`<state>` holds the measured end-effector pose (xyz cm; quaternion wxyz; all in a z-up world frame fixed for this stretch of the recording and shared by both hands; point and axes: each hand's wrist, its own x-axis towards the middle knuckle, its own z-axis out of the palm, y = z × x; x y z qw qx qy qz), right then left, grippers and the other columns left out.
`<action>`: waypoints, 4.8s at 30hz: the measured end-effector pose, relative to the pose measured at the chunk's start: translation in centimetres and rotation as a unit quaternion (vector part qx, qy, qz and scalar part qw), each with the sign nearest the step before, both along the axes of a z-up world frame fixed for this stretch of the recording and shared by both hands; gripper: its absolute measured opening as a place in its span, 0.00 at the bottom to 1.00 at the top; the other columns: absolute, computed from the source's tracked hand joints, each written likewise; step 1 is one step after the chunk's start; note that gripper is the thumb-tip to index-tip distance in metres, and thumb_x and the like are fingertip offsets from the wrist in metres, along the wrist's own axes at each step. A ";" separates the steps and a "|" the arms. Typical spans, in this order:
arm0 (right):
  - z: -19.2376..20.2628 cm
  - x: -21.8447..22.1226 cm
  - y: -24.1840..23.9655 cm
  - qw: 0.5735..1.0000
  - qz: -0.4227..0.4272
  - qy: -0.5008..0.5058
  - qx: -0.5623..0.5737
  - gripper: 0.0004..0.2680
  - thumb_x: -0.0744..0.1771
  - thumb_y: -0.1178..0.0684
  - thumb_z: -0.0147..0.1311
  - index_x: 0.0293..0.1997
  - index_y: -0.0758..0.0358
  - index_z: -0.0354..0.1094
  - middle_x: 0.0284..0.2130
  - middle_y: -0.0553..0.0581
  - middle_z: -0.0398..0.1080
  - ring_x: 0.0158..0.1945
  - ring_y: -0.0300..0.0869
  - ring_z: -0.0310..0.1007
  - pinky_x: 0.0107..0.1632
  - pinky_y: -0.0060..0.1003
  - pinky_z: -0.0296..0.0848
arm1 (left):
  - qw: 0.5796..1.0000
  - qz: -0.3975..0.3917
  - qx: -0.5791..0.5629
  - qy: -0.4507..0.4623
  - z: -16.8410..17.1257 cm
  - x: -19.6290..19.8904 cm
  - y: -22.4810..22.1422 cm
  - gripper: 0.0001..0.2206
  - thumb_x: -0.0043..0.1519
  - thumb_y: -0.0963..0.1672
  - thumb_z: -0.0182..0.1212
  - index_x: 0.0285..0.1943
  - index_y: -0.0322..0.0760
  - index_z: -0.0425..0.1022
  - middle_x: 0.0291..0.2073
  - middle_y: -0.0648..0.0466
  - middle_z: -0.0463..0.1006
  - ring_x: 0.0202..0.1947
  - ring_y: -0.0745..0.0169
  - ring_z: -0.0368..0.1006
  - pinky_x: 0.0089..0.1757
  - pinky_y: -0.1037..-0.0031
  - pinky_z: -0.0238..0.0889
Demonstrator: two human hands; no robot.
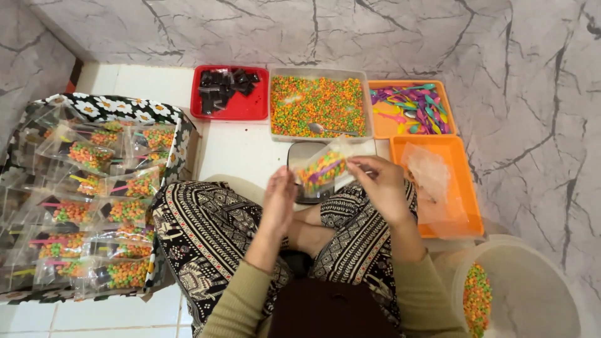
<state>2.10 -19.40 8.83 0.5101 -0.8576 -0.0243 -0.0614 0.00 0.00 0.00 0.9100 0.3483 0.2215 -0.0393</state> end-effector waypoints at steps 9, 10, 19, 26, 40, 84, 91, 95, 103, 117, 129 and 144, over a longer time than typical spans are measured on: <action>-23.2 9.1 -4.2 0.972 -0.132 0.129 0.145 0.09 0.66 0.59 0.63 0.48 0.72 0.75 0.40 0.76 0.76 0.38 0.51 0.81 0.40 0.39 0.81 | 0.983 0.000 0.182 0.021 -7.5 0.3 6.4 0.18 0.70 0.44 0.53 0.67 0.28 0.62 0.58 0.39 0.72 0.61 0.46 0.69 0.63 0.53 0.55; -24.9 9.8 -4.3 0.972 -0.132 0.130 0.145 0.09 0.66 0.59 0.63 0.48 0.72 0.75 0.40 0.76 0.76 0.38 0.51 0.81 0.40 0.39 0.81 | 0.983 0.000 0.183 0.022 -8.2 0.5 6.4 0.18 0.70 0.44 0.53 0.67 0.28 0.62 0.58 0.39 0.72 0.61 0.46 0.69 0.63 0.53 0.55; -33.8 11.6 -5.7 0.979 -0.109 0.165 -0.055 0.13 0.64 0.56 0.63 0.52 0.67 0.72 0.42 0.72 0.77 0.45 0.53 0.80 0.44 0.42 0.83 | 0.948 0.013 0.318 -0.006 -11.8 1.2 5.8 0.12 0.67 0.42 0.57 0.59 0.37 0.71 0.47 0.45 0.79 0.48 0.55 0.78 0.51 0.64 0.69; -29.5 9.7 -4.7 0.983 -0.095 0.127 -0.090 0.15 0.67 0.60 0.53 0.61 0.72 0.69 0.50 0.78 0.73 0.56 0.61 0.74 0.58 0.52 0.75 | 0.948 0.009 0.319 0.001 -13.0 1.2 6.0 0.12 0.68 0.42 0.56 0.59 0.34 0.70 0.48 0.44 0.78 0.49 0.53 0.78 0.51 0.63 0.70; -31.0 8.0 -7.3 0.980 -0.195 -0.021 0.029 0.12 0.65 0.68 0.50 0.51 0.65 0.75 0.43 0.66 0.77 0.49 0.51 0.78 0.51 0.42 0.78 | 0.929 0.001 0.368 -0.024 -14.1 1.6 5.8 0.12 0.66 0.40 0.58 0.58 0.34 0.71 0.44 0.46 0.80 0.44 0.57 0.80 0.47 0.68 0.72; -30.5 12.6 -3.6 0.975 -0.114 0.190 0.004 0.15 0.63 0.39 0.70 0.43 0.58 0.78 0.37 0.59 0.78 0.46 0.45 0.77 0.47 0.42 0.77 | 0.926 -0.022 0.376 -0.020 -12.7 1.2 5.9 0.11 0.66 0.41 0.59 0.58 0.36 0.73 0.43 0.45 0.81 0.45 0.55 0.79 0.47 0.64 0.72; -16.6 9.4 1.2 0.989 -0.027 0.125 0.071 0.08 0.67 0.53 0.65 0.43 0.68 0.73 0.46 0.69 0.75 0.50 0.52 0.77 0.49 0.45 0.79 | 0.805 -0.080 0.569 -0.149 -4.5 3.9 4.2 0.30 0.51 0.45 0.76 0.63 0.39 0.71 0.56 0.44 0.74 0.58 0.36 0.70 0.58 0.52 0.62; -9.9 8.6 5.8 0.997 0.027 0.078 -0.007 0.07 0.67 0.56 0.63 0.41 0.72 0.72 0.43 0.70 0.74 0.50 0.61 0.77 0.45 0.50 0.79 | 0.703 -0.200 0.650 -0.206 -2.7 8.1 3.7 0.47 0.48 0.48 0.77 0.77 0.37 0.54 0.72 0.40 0.58 0.71 0.30 0.51 0.65 0.37 0.42; -5.5 13.9 13.2 0.992 0.117 0.055 0.003 0.06 0.65 0.57 0.67 0.38 0.68 0.75 0.42 0.67 0.77 0.48 0.57 0.80 0.44 0.43 0.81 | 0.718 -0.157 0.644 -0.212 -3.6 13.2 8.4 0.37 0.54 0.49 0.72 0.74 0.40 0.62 0.61 0.48 0.72 0.63 0.41 0.68 0.66 0.37 0.41; -34.8 40.3 33.9 0.903 0.307 -0.105 -0.283 0.16 0.64 0.51 0.63 0.58 0.51 0.75 0.47 0.63 0.72 0.49 0.62 0.67 0.59 0.47 0.66 | 0.810 -0.053 0.570 -0.128 1.5 12.4 18.1 0.29 0.61 0.46 0.66 0.70 0.30 0.63 0.50 0.43 0.77 0.46 0.52 0.74 0.47 0.65 0.70; -30.2 36.6 33.9 0.958 0.236 -0.075 -0.142 0.06 0.65 0.54 0.65 0.42 0.61 0.79 0.36 0.56 0.74 0.40 0.49 0.75 0.38 0.43 0.71 | 0.818 -0.037 0.549 -0.167 0.4 13.1 18.1 0.27 0.61 0.44 0.68 0.68 0.30 0.64 0.51 0.42 0.74 0.49 0.46 0.73 0.47 0.65 0.67; 0.4 12.1 16.6 0.987 0.101 -0.051 0.113 0.12 0.63 0.63 0.67 0.50 0.70 0.75 0.29 0.62 0.79 0.37 0.44 0.81 0.49 0.40 0.78 | 0.769 0.027 0.611 -0.183 3.6 7.3 12.9 0.31 0.57 0.40 0.71 0.70 0.26 0.64 0.54 0.33 0.74 0.58 0.30 0.69 0.60 0.43 0.56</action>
